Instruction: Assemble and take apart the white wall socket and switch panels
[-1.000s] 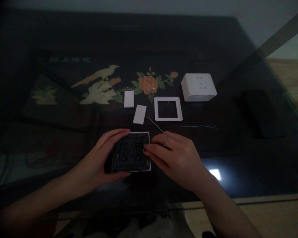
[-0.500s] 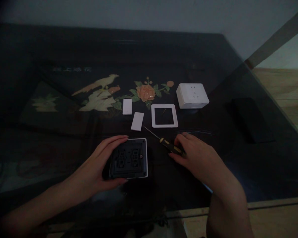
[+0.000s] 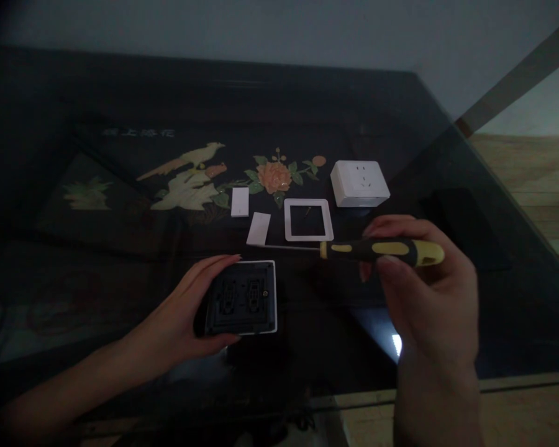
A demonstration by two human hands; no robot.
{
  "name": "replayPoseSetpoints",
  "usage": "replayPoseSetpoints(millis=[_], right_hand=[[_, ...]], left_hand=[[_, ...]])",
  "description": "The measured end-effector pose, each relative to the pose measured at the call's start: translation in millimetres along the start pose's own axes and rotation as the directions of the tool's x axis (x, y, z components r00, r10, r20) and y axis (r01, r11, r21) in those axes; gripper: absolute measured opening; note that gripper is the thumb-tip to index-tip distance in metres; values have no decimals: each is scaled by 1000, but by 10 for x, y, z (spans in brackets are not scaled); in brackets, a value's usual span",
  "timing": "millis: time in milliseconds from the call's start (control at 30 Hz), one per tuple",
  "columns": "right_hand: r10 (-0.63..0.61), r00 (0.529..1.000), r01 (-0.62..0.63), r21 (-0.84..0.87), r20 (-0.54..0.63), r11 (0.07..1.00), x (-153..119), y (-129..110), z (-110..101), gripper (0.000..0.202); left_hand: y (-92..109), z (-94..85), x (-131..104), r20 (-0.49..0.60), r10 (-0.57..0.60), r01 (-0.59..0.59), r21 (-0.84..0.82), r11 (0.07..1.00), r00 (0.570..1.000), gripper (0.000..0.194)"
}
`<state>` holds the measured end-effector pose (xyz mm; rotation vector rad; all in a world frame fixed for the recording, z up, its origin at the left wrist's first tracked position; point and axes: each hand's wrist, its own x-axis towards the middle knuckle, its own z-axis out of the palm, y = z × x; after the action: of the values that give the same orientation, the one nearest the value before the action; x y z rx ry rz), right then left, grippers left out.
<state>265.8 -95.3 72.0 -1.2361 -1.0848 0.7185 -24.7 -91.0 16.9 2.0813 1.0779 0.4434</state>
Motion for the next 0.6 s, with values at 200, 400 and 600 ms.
replayPoseSetpoints(millis=[200, 400, 600], right_hand=[[18, 995, -40, 215, 102, 976, -99, -7, 186, 7], [-96, 992, 85, 133, 80, 987, -181, -31, 226, 7], [-87, 993, 82, 78, 73, 994, -195, -30, 225, 5]], left_hand=[[13, -14, -1, 2, 22, -22, 0, 1000, 1000, 87], [4, -20, 0, 2, 29, -29, -5, 1000, 1000, 85], [5, -30, 2, 18, 14, -14, -21, 1000, 1000, 86]])
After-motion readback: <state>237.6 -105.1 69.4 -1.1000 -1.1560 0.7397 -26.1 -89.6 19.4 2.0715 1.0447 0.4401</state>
